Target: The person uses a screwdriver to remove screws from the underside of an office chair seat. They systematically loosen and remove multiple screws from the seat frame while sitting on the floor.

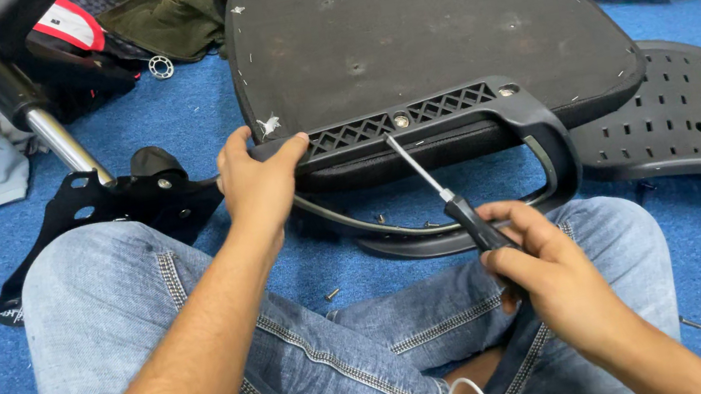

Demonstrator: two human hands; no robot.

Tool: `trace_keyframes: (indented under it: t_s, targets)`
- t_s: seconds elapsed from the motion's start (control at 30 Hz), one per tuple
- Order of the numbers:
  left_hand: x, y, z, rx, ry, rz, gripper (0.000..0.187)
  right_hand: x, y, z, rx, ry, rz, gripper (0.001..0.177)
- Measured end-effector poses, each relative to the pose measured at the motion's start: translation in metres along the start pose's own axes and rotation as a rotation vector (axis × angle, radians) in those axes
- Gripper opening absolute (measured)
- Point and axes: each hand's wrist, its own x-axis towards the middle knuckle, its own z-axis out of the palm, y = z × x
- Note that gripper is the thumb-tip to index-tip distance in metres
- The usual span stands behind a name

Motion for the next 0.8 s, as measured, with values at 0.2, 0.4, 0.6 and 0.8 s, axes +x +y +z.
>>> trace_keyframes:
  t_s: [0.2,0.4,0.6,0.8]
  targets:
    - [-0.057,0.026,0.003,-0.296,-0.131,0.422,0.029,-0.004,-0.017,-0.017,-0.059,0.088,-0.081,0.039]
    - [-0.073,0.032,0.044,-0.565,-0.722,-0.657,0.065,-0.005,-0.033,-0.019,-0.052,0.166,-0.125,0.044]
    - [-0.073,0.020,0.097,-1.075,-0.571,-0.970,0.101,-0.006,-0.036,-0.017,-0.058,0.236,-0.171,0.038]
    - [-0.070,0.028,0.127,-1.406,-0.253,-0.961,0.084,0.000,-0.042,-0.020,-0.079,0.260,-0.270,0.031]
